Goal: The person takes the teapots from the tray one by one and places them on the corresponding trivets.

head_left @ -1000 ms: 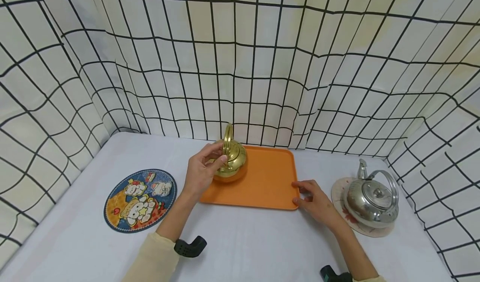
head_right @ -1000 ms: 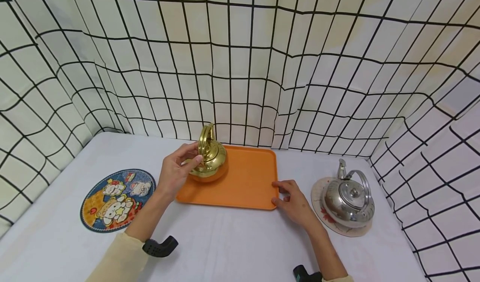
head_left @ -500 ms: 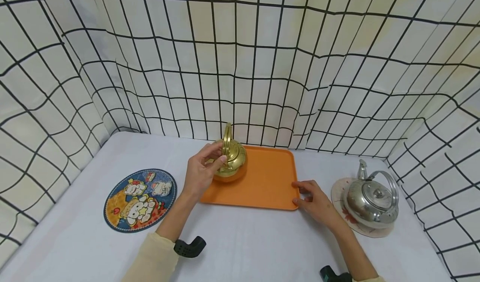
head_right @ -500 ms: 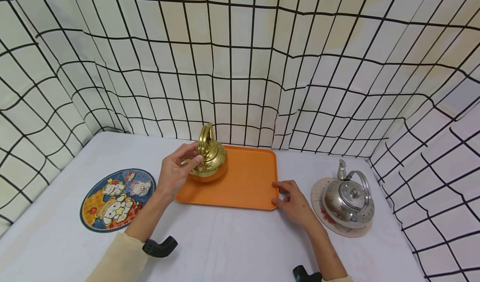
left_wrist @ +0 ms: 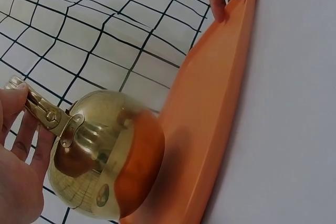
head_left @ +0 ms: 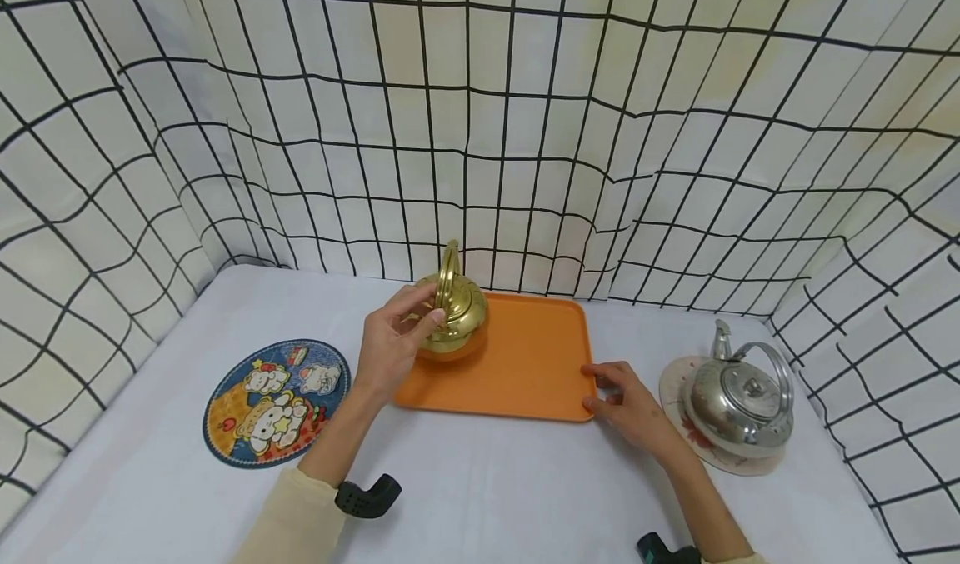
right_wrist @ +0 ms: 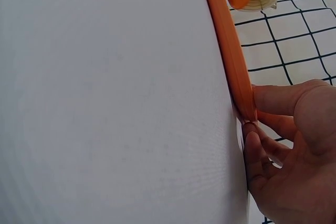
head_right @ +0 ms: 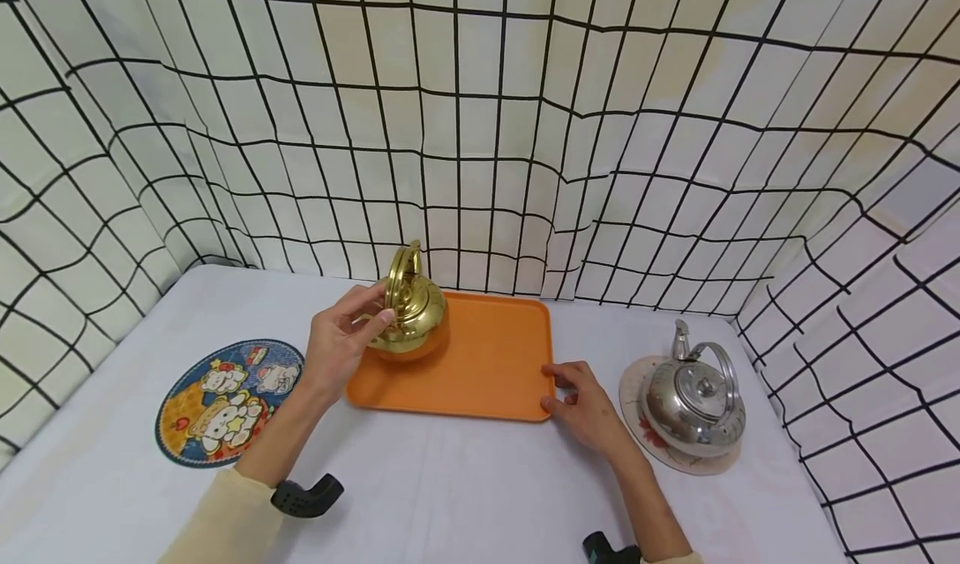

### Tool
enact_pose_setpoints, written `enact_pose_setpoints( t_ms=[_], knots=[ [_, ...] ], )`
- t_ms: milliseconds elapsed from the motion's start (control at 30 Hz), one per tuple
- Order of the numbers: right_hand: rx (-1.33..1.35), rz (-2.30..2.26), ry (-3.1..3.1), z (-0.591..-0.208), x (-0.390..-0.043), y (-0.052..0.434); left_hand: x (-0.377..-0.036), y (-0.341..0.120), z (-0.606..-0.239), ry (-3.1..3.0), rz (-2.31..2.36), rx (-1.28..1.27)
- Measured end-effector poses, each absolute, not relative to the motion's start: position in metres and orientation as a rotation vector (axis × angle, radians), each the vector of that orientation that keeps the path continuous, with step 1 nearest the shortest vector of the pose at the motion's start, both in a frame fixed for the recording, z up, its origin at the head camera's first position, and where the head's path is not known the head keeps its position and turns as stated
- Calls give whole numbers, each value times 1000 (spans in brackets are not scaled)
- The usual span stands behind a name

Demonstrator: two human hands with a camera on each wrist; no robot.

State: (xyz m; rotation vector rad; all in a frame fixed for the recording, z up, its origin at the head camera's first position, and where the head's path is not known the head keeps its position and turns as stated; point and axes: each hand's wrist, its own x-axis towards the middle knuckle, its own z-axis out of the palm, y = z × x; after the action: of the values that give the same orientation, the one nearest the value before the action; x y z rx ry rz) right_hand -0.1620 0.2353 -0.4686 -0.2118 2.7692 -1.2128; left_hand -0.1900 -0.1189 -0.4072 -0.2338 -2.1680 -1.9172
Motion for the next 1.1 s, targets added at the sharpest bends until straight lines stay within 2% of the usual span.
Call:
enact_pose_setpoints(
  t_ms=[1100],
  knots=[
    [-161,-1208,2759,-469,-162,235,-183,-138,-405,-2078,-1976,-241]
  ],
)
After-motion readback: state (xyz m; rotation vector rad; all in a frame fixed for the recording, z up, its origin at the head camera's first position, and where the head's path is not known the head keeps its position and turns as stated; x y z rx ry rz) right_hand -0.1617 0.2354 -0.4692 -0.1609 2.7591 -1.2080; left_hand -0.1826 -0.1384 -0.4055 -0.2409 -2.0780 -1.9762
